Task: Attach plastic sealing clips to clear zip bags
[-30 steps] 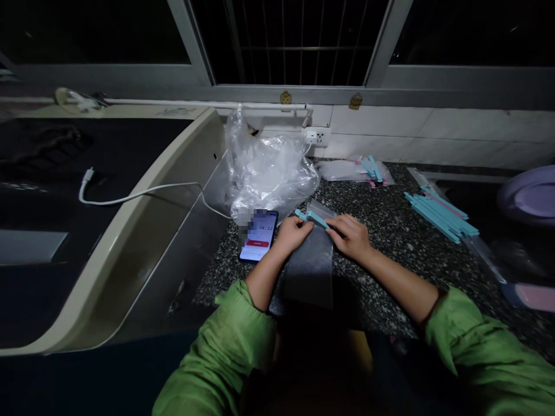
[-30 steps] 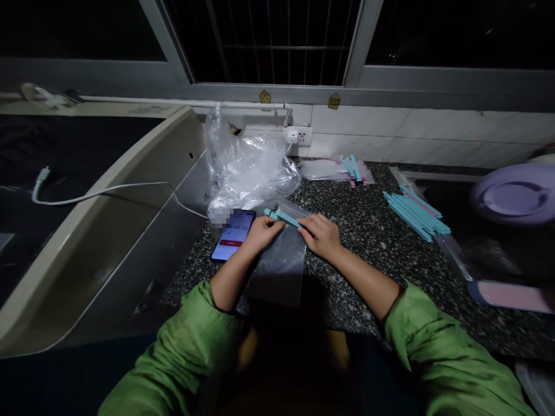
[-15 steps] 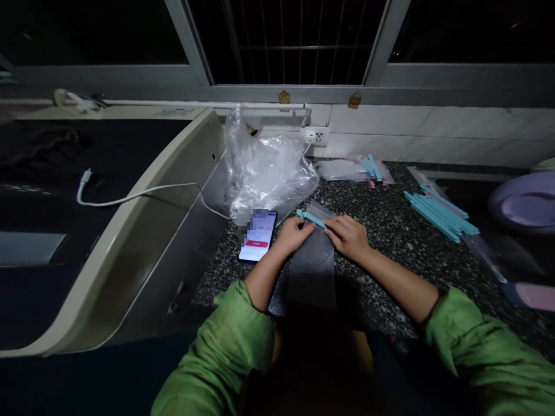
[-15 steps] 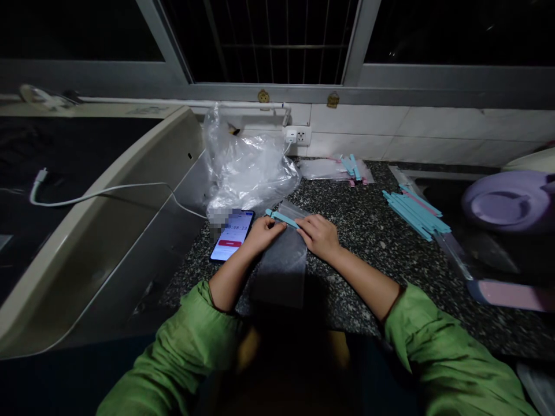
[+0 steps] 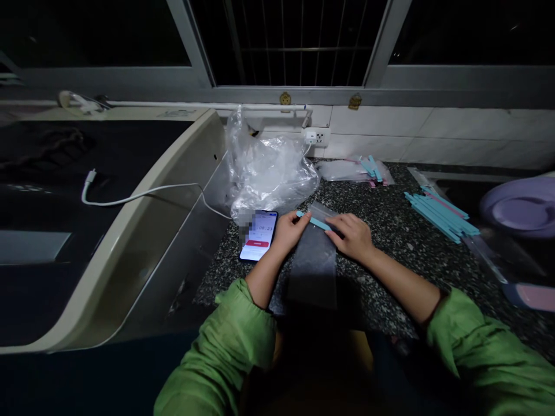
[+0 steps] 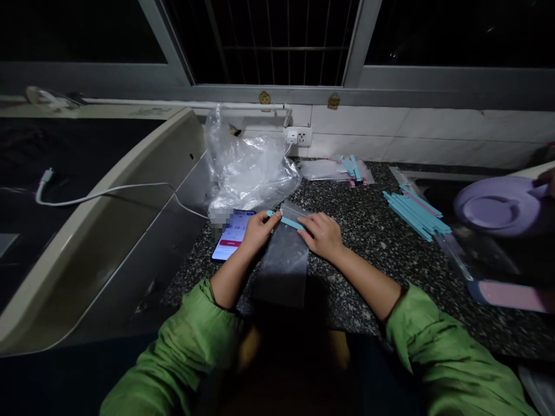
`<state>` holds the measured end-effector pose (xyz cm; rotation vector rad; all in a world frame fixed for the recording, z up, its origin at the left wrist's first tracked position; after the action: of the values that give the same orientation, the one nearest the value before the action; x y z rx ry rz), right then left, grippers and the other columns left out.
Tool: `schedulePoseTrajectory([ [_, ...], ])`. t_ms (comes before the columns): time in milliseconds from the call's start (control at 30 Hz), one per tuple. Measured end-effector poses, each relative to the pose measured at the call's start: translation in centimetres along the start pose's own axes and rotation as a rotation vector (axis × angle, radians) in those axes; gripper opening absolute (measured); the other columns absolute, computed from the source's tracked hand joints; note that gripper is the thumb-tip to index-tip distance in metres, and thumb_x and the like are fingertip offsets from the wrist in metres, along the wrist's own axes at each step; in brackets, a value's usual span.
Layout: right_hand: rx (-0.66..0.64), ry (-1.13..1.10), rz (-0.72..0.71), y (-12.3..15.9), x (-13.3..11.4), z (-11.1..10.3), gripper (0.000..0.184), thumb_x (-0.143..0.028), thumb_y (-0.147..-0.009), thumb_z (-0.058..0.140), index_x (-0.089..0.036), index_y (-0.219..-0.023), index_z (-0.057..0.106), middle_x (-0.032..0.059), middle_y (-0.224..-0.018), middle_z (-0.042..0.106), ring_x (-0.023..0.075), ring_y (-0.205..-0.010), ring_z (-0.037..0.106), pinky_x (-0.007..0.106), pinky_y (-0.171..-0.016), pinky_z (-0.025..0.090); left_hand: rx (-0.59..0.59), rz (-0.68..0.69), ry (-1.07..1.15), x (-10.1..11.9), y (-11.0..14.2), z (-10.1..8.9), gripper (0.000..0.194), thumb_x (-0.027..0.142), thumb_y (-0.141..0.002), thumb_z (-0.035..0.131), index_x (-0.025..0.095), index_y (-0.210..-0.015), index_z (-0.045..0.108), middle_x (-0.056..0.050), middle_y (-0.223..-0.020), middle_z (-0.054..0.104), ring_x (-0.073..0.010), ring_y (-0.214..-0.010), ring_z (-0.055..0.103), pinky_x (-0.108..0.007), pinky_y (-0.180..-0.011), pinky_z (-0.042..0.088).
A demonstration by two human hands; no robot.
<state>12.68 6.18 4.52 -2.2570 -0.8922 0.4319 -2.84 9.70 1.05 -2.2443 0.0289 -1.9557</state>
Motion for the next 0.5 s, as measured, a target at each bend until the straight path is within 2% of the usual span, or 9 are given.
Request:
schedulePoseTrajectory([
  [133,0.056,-0.266,0.259,0.4,4.3,-0.5,0.049,-0.043,-0.073,0.064,-0.021,-0.116,0.054,0.0103,-0.106,0.061,0.0254,-0.096,0.056,0.041,-0.08,0.046,-0.079,0.033,0.018,0.5,0.2,0.7,0.034,0.048,-0.067,0.06,0.015,-0.059,0.057,0.003,-0.056,0.052,-0.0104,-0.059,0.046,-0.022,-0.059,0.035],
  [167,0.011,-0.385,0.342,0.7,5.4,0.1,0.056,-0.046,-0.071,0.065,-0.022,-0.119,0.051,0.0096,-0.106,0.061,0.025,-0.095,0.056,0.041,-0.079,0.047,-0.109,0.042,0.014,0.6,0.3,1.0,0.034,0.048,-0.067,0.06,0.015,-0.059,0.057,0.003,-0.056,0.053,-0.0106,-0.06,0.046,-0.022,-0.059,0.035],
  [233,-0.158,-0.661,0.498,1.4,6.7,2.1,0.064,-0.051,-0.068,0.065,-0.022,-0.123,0.047,0.0068,-0.1,0.063,0.0222,-0.088,0.058,0.037,-0.075,0.048,-0.167,0.061,0.008,0.7,0.5,1.6,0.036,0.05,-0.067,0.06,0.015,-0.06,0.057,0.003,-0.057,0.053,-0.0109,-0.061,0.046,-0.022,-0.059,0.035],
  [333,-0.386,-0.946,0.674,2.7,6.6,4.2,0.071,-0.052,-0.062,0.069,-0.021,-0.121,0.048,0.003,-0.09,0.064,0.0182,-0.078,0.059,0.031,-0.07,0.047,-0.226,0.091,0.016,0.9,0.6,2.2,0.037,0.051,-0.066,0.06,0.015,-0.062,0.058,0.002,-0.059,0.054,-0.0114,-0.062,0.047,-0.023,-0.061,0.037],
  [400,-0.441,-1.009,0.744,3.0,6.2,4.5,0.069,-0.051,-0.053,0.075,-0.02,-0.112,0.054,0.0012,-0.085,0.063,0.0166,-0.074,0.057,0.029,-0.067,0.045,-0.245,0.111,0.017,1.0,0.6,2.3,0.037,0.052,-0.067,0.06,0.015,-0.063,0.059,0.002,-0.06,0.055,-0.0118,-0.063,0.048,-0.023,-0.062,0.037],
  [500,-0.519,-1.028,0.8,3.3,5.6,4.8,0.055,-0.049,-0.046,0.078,-0.017,-0.088,0.061,-0.0021,-0.07,0.059,0.0127,-0.063,0.052,0.025,-0.061,0.04,-0.25,0.15,-0.005,1.3,0.6,2.3,0.037,0.052,-0.068,0.06,0.015,-0.062,0.058,0.002,-0.06,0.053,-0.0119,-0.062,0.047,-0.024,-0.061,0.036],
])
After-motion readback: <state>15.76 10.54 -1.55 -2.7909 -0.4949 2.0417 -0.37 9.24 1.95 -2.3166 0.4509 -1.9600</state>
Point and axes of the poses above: each hand's wrist, its own y-axis away from the middle knuckle, its own z-axis out of the palm, x = y × z, the point moved 9 cm from there along -y, towards the middle knuckle
